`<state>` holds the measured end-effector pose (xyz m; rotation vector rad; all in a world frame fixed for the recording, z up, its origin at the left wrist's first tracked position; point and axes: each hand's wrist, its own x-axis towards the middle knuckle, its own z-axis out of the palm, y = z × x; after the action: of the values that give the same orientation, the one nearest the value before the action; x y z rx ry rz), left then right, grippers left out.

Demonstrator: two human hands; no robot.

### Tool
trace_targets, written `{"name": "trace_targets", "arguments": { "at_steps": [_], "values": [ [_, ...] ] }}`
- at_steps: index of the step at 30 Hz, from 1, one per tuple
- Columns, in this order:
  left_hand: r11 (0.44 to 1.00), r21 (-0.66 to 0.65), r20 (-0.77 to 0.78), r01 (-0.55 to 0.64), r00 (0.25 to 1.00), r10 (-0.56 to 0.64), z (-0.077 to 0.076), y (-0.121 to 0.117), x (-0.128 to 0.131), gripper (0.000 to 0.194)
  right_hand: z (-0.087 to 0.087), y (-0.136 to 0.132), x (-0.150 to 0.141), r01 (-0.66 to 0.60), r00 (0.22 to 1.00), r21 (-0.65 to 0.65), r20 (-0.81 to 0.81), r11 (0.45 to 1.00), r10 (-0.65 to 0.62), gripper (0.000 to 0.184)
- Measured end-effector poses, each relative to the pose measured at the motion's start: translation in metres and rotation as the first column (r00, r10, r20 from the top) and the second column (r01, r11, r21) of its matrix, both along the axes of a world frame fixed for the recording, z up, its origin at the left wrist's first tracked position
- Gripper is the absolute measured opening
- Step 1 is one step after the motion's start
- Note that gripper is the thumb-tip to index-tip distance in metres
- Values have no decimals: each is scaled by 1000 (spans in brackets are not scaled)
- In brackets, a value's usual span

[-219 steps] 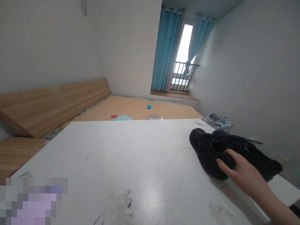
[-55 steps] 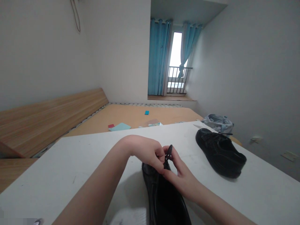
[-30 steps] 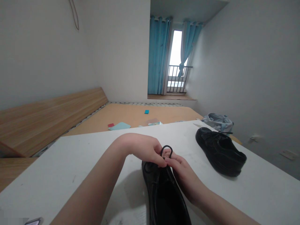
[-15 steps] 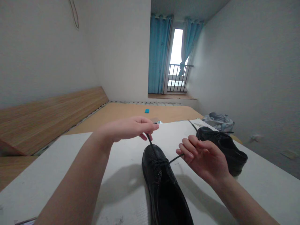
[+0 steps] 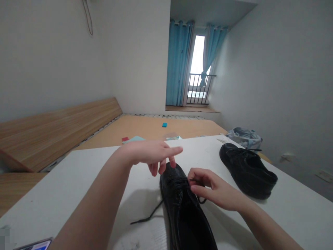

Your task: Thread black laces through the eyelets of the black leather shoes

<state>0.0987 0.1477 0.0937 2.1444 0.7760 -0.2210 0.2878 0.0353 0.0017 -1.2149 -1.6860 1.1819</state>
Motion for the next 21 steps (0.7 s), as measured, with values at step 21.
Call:
{"name": "trace_targets", "arguments": {
  "at_steps": [21],
  "values": [
    [945, 176, -49, 278, 961, -273, -12, -17, 25, 34, -11, 6, -1, 18, 985, 229, 166, 973, -57, 10]
  ]
}}
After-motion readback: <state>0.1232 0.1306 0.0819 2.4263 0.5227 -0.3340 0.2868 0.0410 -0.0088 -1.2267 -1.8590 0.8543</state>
